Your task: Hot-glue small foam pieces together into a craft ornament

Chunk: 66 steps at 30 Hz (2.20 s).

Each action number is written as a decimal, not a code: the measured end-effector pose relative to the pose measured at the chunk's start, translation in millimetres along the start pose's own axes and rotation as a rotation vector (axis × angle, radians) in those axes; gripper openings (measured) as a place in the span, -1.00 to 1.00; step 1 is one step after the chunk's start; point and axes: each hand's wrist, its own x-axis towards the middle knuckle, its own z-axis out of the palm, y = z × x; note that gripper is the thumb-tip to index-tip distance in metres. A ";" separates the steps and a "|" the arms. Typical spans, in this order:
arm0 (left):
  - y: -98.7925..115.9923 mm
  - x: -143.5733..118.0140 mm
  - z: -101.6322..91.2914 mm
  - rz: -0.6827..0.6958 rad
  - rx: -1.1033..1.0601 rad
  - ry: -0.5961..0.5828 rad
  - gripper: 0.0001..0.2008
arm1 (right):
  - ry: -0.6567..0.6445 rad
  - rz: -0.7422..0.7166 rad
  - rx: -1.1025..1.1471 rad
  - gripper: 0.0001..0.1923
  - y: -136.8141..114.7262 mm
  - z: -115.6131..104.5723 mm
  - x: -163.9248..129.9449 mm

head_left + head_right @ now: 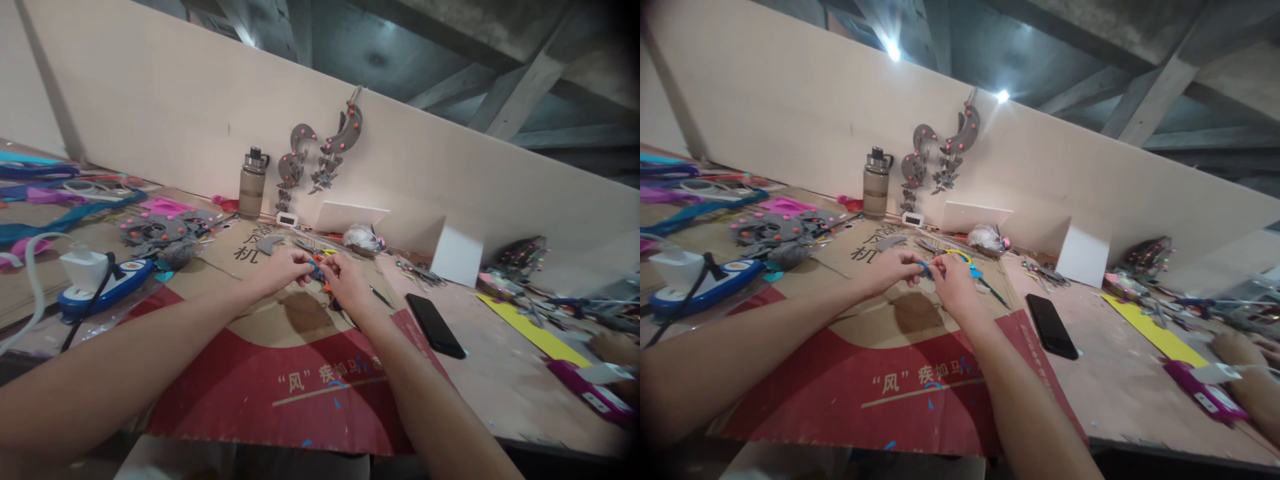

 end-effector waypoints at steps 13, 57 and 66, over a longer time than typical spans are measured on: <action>1.0 0.3 -0.3 -0.009 0.012 -0.076 -0.82 | -0.104 0.224 0.179 -0.84 -8.7 -1.1 -0.7; 11.0 -1.6 -2.6 0.024 0.030 0.021 -0.95 | 0.018 0.019 -0.027 -0.83 -11.5 6.6 -8.7; 12.7 15.7 -43.0 0.094 -0.162 0.377 -0.89 | -0.042 -0.097 0.069 -0.80 -27.4 4.3 -12.9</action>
